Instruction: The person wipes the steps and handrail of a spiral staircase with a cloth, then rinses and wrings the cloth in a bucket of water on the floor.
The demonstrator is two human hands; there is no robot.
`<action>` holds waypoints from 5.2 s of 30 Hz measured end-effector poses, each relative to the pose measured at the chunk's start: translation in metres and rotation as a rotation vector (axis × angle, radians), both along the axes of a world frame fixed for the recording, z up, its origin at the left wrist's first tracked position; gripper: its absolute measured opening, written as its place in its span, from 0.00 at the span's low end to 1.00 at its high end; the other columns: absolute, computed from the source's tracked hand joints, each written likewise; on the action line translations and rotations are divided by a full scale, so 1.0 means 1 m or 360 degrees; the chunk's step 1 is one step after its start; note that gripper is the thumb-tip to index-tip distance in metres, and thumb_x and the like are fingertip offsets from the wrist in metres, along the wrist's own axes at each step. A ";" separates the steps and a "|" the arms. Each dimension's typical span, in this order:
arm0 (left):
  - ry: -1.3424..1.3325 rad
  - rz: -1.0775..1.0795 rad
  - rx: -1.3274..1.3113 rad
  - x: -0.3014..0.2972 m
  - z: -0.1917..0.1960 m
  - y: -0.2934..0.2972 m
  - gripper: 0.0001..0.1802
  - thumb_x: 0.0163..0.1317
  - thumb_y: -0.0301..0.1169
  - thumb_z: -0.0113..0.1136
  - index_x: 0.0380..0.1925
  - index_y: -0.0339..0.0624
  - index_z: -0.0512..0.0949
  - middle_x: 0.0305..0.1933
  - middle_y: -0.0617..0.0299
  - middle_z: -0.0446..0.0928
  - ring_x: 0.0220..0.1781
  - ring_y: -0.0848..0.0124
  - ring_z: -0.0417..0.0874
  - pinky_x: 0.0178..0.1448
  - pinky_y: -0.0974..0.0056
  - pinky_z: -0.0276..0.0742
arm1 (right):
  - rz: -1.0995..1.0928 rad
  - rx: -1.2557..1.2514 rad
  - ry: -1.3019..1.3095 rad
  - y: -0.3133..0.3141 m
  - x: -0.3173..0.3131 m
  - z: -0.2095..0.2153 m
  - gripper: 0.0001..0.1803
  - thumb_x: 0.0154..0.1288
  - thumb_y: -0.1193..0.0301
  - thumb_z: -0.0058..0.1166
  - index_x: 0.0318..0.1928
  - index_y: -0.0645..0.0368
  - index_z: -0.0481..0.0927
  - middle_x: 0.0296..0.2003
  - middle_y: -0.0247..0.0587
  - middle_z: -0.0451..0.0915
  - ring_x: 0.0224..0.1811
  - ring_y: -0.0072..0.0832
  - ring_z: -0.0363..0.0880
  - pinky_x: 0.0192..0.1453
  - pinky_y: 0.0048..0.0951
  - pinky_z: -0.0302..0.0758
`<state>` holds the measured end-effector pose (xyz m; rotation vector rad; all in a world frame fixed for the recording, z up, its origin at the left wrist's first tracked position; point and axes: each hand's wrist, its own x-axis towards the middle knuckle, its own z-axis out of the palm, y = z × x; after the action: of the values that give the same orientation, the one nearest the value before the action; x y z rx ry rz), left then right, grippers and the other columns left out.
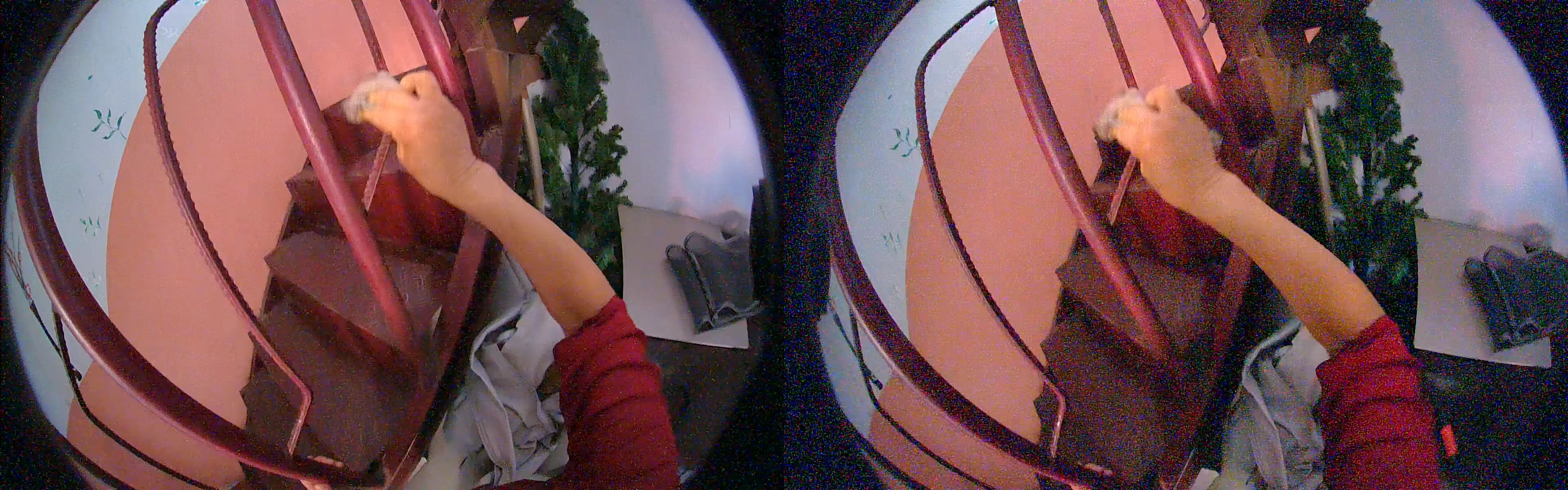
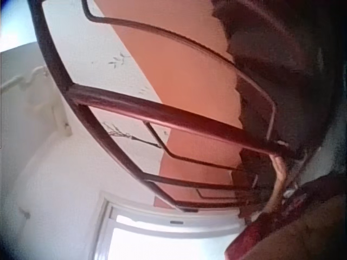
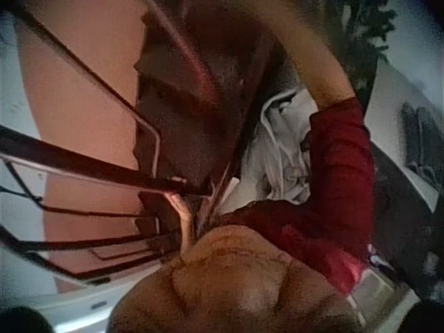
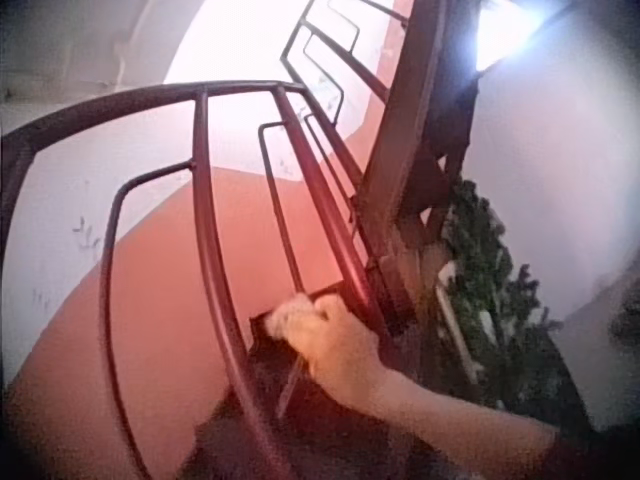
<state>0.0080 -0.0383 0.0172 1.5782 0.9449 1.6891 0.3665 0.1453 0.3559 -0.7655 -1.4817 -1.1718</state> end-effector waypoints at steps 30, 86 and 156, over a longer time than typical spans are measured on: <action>-0.0084 -0.0109 -0.0004 -0.005 -0.004 0.008 0.28 0.63 0.48 0.39 0.54 0.38 0.54 0.45 0.55 0.66 0.44 0.67 0.71 0.50 0.60 0.67 | 0.0625 -0.0383 0.0134 -0.039 -0.033 -0.035 0.09 0.52 0.80 0.45 0.30 0.57 0.79 0.29 0.39 0.78 0.29 0.34 0.74 0.37 0.30 0.72; 0.0950 0.0032 -0.0088 -0.076 -0.036 -0.059 0.32 0.52 0.24 0.53 0.59 0.40 0.57 0.61 0.45 0.58 0.61 0.51 0.62 0.61 0.58 0.62 | 0.1141 -0.1216 0.0105 -0.230 -0.288 -0.216 0.17 0.58 0.82 0.40 0.49 0.71 0.71 0.45 0.53 0.76 0.46 0.39 0.76 0.50 0.30 0.70; 0.0174 0.0416 -0.0209 -0.190 -0.014 -0.118 0.20 0.60 0.23 0.42 0.54 0.31 0.63 0.45 0.58 0.71 0.48 0.69 0.69 0.58 0.66 0.60 | 0.0179 -0.1363 0.0381 -0.153 -0.197 -0.149 0.22 0.54 0.76 0.40 0.53 0.58 0.68 0.22 0.47 0.74 0.21 0.27 0.73 0.28 0.28 0.70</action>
<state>-0.1816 -0.1564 0.0033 1.5251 1.3394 1.6858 0.1695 -0.0076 0.2073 -1.3130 -1.7834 -0.2971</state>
